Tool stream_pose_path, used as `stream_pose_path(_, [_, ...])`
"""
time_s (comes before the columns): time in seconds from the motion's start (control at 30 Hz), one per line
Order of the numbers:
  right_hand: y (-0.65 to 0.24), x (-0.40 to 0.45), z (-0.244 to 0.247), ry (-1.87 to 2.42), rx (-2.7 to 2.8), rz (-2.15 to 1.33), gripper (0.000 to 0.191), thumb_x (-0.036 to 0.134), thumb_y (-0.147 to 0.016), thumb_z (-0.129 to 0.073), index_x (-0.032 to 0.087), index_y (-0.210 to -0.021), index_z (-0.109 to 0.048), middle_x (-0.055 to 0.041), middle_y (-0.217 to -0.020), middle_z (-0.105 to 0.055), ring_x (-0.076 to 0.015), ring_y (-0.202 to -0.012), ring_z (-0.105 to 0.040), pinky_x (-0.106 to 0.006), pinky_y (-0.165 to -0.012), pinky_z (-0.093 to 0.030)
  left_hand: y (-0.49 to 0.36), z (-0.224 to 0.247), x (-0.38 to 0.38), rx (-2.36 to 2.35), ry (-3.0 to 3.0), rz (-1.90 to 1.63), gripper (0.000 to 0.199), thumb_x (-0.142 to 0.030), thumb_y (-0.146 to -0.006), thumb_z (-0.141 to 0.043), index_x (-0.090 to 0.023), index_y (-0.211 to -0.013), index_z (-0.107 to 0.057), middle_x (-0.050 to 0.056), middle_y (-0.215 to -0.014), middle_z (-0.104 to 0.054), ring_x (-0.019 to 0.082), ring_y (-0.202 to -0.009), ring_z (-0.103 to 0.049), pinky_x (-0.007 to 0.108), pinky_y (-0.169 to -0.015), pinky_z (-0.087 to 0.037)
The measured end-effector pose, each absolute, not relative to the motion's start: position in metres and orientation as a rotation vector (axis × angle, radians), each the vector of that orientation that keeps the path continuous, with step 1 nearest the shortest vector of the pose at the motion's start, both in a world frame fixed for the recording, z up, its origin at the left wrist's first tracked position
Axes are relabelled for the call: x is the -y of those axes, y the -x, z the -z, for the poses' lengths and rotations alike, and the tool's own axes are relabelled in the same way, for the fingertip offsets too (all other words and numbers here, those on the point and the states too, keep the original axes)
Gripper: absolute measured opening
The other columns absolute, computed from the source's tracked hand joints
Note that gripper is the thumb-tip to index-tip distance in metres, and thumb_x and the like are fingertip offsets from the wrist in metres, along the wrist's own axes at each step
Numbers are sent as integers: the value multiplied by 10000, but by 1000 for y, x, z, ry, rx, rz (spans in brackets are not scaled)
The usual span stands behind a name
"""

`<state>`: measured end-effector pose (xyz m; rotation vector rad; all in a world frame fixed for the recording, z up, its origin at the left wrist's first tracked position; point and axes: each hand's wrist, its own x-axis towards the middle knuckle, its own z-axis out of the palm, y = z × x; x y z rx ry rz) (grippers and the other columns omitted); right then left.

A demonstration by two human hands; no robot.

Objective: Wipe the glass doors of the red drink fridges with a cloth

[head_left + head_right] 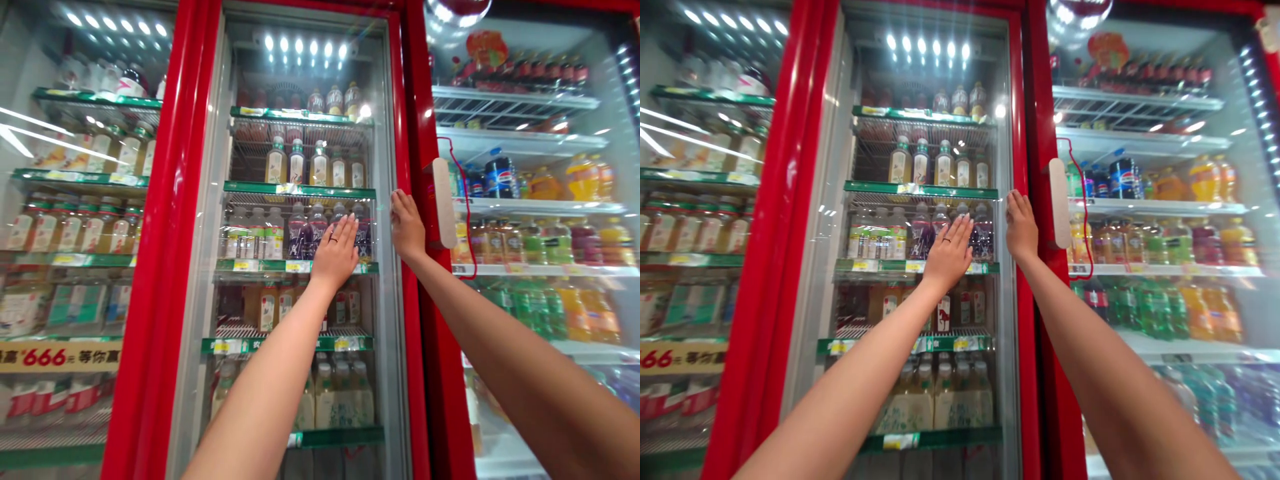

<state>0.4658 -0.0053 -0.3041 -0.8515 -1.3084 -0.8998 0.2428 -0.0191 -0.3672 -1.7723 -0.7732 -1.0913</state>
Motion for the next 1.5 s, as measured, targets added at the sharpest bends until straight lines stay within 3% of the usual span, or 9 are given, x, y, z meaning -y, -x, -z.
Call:
stream_pose_path(0.17, [-456,3,333,897,1293,894,655,202,-1076,-308,257,-1727,-355,-47,-1796,-369,-282,-1699,-251,-611,-1377,-291,-242,366,24,777,1809,1089,670,-281,-1090,-354,-106,-1733,-277,74,-1825,-251,205,-1707,-229,425,-1405,-229])
stream_pose_path(0.3, [-468,20,346,905,1483,974,629,204,-1097,-328,318,-1713,-379,2,-1777,-409,-231,-1686,-289,-535,-1383,-315,-242,366,26,776,1838,1099,670,-270,-1088,-363,-103,-1731,-278,80,-1823,-253,209,-1707,-230,439,-1406,-227])
stream_pose_path(0.43, [-485,30,338,896,1634,1021,634,212,-1105,-375,386,-1714,-347,43,-1779,-397,-236,-1683,-294,-556,-1377,-328,-241,365,26,779,1842,1098,665,-269,-1092,-354,-96,-1730,-277,86,-1823,-250,213,-1708,-231,441,-1408,-225])
stream_pose_path(0.7, [-461,23,374,884,1517,1018,808,59,-1043,-294,429,-1743,-134,85,-1809,-308,-241,-1702,-221,-576,-1388,-313,-241,366,21,743,1838,1133,663,-264,-1083,-364,-102,-1723,-305,79,-1823,-258,212,-1707,-233,442,-1413,-208])
stream_pose_path(0.83, [-476,28,360,872,1649,1054,788,63,-1047,-330,446,-1728,-226,111,-1786,-357,-208,-1690,-261,-533,-1392,-317,-241,367,19,736,1824,1134,663,-273,-1085,-355,-107,-1725,-305,77,-1824,-257,216,-1708,-232,446,-1412,-218])
stream_pose_path(0.97, [-481,24,341,867,1539,987,701,124,-1071,-352,394,-1718,-328,72,-1785,-378,-218,-1687,-275,-530,-1390,-311,-242,367,19,733,1825,1143,663,-274,-1086,-351,-104,-1725,-303,79,-1826,-250,221,-1708,-234,449,-1411,-219])
stream_pose_path(1.2, [-458,17,364,918,1364,888,678,168,-1079,-320,353,-1732,-325,15,-1782,-399,-249,-1687,-285,-556,-1387,-310,-241,367,18,694,1855,1175,677,-276,-1081,-354,-102,-1731,-281,86,-1821,-258,233,-1704,-250,472,-1410,-220])
stream_pose_path(1.4, [-471,25,338,931,1412,897,635,196,-1084,-341,309,-1706,-401,-7,-1771,-422,-223,-1666,-338,-483,-1386,-323,-241,367,20,719,1870,1165,676,-271,-1079,-347,-111,-1733,-288,76,-1824,-251,228,-1707,-238,455,-1417,-210])
stream_pose_path(1.5, [-465,25,346,942,1372,894,646,190,-1088,-315,296,-1723,-359,-10,-1783,-399,-224,-1679,-305,-502,-1396,-301,-242,366,20,697,1891,1179,706,-261,-1069,-357,-120,-1750,-231,78,-1828,-230,242,-1710,-227,475,-1422,-194])
